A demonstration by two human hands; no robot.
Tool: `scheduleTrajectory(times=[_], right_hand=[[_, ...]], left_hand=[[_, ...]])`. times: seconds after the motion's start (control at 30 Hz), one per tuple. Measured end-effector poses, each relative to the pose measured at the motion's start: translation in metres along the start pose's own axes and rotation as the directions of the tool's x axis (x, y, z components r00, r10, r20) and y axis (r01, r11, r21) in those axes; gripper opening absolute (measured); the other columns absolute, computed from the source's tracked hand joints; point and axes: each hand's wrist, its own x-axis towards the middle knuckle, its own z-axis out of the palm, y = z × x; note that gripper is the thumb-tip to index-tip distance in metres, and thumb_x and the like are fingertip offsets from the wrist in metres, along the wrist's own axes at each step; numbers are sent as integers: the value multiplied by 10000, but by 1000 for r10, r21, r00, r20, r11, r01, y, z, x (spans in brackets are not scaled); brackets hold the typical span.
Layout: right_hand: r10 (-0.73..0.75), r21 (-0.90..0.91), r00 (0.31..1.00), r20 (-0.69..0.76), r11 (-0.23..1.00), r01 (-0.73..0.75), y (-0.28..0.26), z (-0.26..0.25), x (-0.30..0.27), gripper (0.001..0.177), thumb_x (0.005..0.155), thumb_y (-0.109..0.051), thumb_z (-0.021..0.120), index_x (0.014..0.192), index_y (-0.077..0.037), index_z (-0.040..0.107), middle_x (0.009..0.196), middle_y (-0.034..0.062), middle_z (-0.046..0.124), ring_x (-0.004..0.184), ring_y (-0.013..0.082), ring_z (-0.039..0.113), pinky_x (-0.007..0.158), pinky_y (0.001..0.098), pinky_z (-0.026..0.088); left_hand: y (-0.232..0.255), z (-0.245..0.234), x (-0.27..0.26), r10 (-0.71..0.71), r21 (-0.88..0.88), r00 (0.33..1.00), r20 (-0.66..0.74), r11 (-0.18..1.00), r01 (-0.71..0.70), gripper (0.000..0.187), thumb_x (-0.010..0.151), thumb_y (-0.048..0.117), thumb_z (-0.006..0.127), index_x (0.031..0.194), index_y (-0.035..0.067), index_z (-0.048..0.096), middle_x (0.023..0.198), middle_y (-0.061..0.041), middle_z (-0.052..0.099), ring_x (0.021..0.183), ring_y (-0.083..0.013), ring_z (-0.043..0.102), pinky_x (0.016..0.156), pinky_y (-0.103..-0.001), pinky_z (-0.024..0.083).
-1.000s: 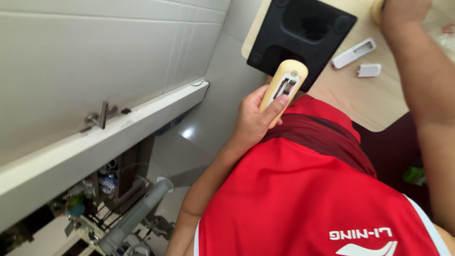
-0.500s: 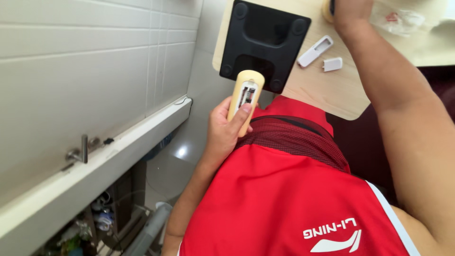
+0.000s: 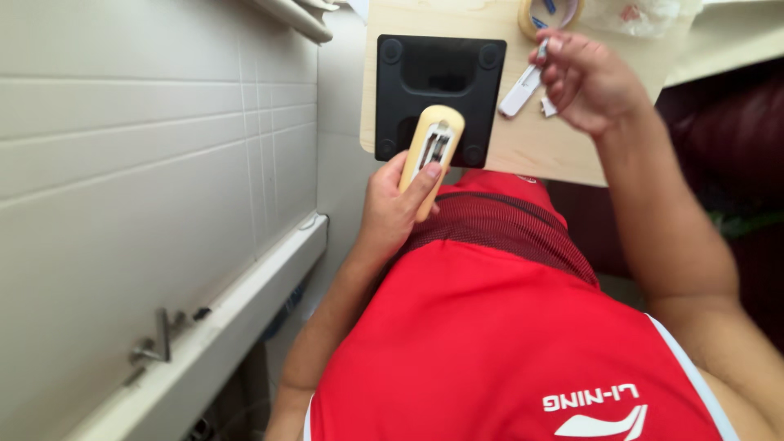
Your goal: The person assembles small electronic devices on a wooden table. They open the casing of a beige device and a white device, insert batteries, and close them. They also handle a black plastic tray and a roll of tape.
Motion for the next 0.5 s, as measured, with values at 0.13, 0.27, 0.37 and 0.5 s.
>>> scheduleTrajectory(times=[0.13,0.27,0.37,0.5], right_hand=[[-88,70,996,-15,994,89,33,63,-42,178,1092,-119,648,1253,-47,622,1067,79,726,818,89,683,699,179,552],[-353,-206,934,-61,920,334,71,135,-83,132,1084,-130,676,1181,-55,627,1063,93,728,854,135,715,735,244,593],[-635,-644,766,95,548,534,100,191,-107,180,1042,-101,752,1134,-41,610,1090,99,704,954,170,714,850,289,617],[-684,-839,508,523,-307,450,130,244,-111,284,957,-43,900,1025,-23,626,1010,123,719,866,234,738,705,291,572]], left_hand=[[6,-25,11,1,47,995,102,999,-6,273,1007,276,663,1079,12,672,794,-11,653,604,-55,605,540,-227,524],[11,-57,5,21,76,984,174,996,-35,250,1018,273,658,1060,27,666,800,-5,649,611,-47,582,555,-222,507],[14,-76,5,109,205,981,160,969,-141,241,1018,263,671,1040,23,670,776,-32,651,640,-65,588,579,-253,505],[16,-101,-6,344,386,919,194,834,-393,223,999,212,699,1023,2,629,863,-87,673,769,-166,662,696,-335,543]])
